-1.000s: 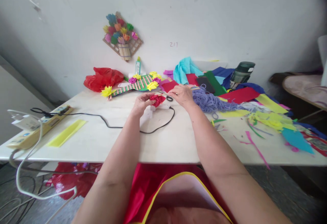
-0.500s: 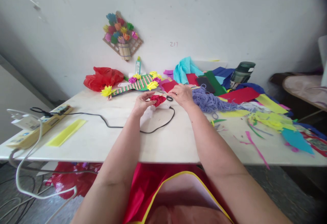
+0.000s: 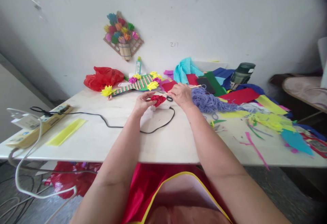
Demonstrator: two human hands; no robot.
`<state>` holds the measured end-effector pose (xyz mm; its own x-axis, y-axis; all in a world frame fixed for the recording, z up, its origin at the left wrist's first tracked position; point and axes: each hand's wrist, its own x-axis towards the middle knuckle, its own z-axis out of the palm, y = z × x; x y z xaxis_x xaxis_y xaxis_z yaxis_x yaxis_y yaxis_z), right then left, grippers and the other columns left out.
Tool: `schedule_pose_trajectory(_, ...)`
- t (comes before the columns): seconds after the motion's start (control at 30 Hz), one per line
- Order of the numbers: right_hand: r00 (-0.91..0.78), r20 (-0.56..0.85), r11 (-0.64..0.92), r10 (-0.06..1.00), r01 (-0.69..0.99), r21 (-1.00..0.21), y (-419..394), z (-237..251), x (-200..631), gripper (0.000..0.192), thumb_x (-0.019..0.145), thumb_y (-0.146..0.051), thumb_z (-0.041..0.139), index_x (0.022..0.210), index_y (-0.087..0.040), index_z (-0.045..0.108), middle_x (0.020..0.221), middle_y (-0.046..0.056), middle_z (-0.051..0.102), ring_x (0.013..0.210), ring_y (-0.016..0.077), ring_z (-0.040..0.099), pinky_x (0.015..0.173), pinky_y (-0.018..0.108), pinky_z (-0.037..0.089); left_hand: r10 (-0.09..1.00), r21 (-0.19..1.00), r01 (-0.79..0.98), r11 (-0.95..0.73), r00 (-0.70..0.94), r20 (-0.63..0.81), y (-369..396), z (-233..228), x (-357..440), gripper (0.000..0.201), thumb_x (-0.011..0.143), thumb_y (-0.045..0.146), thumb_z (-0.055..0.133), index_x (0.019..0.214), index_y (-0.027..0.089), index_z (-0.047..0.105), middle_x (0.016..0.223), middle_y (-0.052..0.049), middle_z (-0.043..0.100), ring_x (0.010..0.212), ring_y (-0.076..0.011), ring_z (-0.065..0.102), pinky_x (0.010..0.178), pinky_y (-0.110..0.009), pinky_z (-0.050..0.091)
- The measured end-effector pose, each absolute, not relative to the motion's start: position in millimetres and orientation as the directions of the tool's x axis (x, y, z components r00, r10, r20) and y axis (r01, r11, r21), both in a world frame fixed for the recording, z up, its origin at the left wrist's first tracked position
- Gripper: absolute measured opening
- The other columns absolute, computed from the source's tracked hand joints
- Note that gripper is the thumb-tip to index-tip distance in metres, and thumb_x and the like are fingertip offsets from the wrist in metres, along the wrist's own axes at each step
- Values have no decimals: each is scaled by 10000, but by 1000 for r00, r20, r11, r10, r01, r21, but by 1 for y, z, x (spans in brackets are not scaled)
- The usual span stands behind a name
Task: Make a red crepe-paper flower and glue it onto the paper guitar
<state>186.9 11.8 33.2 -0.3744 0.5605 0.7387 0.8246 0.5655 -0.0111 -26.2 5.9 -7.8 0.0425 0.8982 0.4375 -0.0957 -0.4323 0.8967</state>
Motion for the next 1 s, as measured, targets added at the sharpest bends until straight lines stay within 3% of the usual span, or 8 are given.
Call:
schedule_pose_trajectory(0.47,-329,751,587,573,804,-95,21,28,192,154,840,-331,716,784,-206,787,785,61,711,817,211,552,696,337,328,908,902,-134,-411,30,418,1,-3,-25,579,486,250,893,1021,152,696,862,-47,731,724,-179,669,710,-333,546)
schedule_pose_trajectory(1.0,-323,761,619,562,775,-129,19,32,189,153,814,-237,723,667,-199,705,752,52,666,823,212,530,706,332,355,901,895,-145,-421,42,431,1,-3,-25,550,522,218,865,1041,159,693,859,-44,735,739,-179,670,690,-304,532)
